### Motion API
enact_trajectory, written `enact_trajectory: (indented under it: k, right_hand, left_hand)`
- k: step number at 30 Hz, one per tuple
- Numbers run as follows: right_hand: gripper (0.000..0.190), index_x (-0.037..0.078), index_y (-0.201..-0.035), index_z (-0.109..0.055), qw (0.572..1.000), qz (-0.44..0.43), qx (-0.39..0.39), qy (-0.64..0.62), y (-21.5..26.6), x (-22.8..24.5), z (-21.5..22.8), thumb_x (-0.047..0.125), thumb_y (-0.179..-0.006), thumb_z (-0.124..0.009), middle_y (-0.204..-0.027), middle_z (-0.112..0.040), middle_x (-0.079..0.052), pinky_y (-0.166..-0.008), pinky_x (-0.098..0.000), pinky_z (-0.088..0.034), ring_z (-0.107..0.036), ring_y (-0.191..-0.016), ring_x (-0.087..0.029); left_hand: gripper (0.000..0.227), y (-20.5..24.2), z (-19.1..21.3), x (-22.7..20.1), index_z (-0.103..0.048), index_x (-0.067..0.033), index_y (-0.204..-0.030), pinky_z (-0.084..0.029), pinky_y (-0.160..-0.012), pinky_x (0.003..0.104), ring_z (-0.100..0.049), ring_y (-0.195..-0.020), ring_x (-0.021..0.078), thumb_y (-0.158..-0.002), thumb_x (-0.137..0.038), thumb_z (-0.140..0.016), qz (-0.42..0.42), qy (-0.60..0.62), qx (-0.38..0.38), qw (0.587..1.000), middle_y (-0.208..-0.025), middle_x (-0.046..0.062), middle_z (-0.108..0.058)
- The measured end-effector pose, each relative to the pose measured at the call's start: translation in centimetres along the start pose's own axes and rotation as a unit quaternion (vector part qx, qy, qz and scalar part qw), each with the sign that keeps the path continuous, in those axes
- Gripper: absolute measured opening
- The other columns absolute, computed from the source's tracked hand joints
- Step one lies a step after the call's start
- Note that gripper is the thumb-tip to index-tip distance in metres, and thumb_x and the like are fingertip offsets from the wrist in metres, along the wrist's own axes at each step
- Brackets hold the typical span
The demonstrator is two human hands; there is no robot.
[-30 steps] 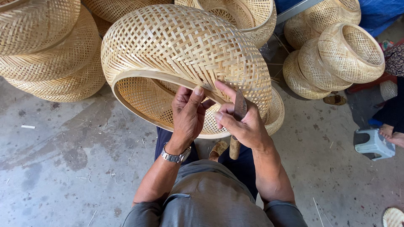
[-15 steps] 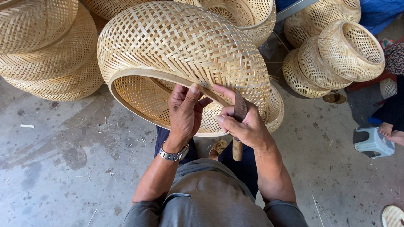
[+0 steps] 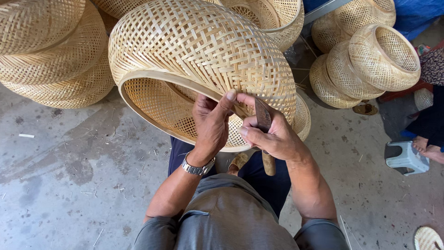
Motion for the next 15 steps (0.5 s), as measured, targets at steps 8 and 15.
enact_trajectory:
  k: [8, 15]
  right_hand:
    - [0.073, -0.004, -0.159, -0.029, 0.996, -0.048, 0.069, -0.02, -0.2, 1.7, 0.8, 0.009, -0.095, -0.061, -0.074, -0.061, 0.002, -0.058, -0.0203, -0.048, -0.056, -0.066, -0.004]
    - [0.036, 0.007, -0.133, -0.059, 0.961, 0.099, 0.049, 0.254, -0.1, 3.6, 3.5, 0.026, -0.103, -0.063, -0.085, -0.071, -0.002, -0.06, -0.0248, -0.059, -0.06, -0.058, -0.006]
  left_hand:
    - [0.012, -0.3, 0.1, -0.2, -0.07, -0.0006, -0.111, -0.05, -0.062, 0.02, -0.063, -0.076, 0.0079, -0.1, -0.003, -0.073, -0.009, 0.033, -0.031, 0.999, -0.098, 0.007, -0.074]
    - [0.023, -0.7, 0.8, 0.7, -0.063, -0.0007, -0.121, -0.056, -0.074, 0.021, -0.066, -0.086, 0.0086, -0.101, -0.008, -0.071, -0.09, -0.065, -0.041, 0.993, -0.104, 0.006, -0.073]
Point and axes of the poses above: each hand's wrist, its own y-axis away from the middle knuckle, its own z-axis out of the back of the hand, x = y × z, the point moved 1 cm from there along -y, towards the middle knuckle
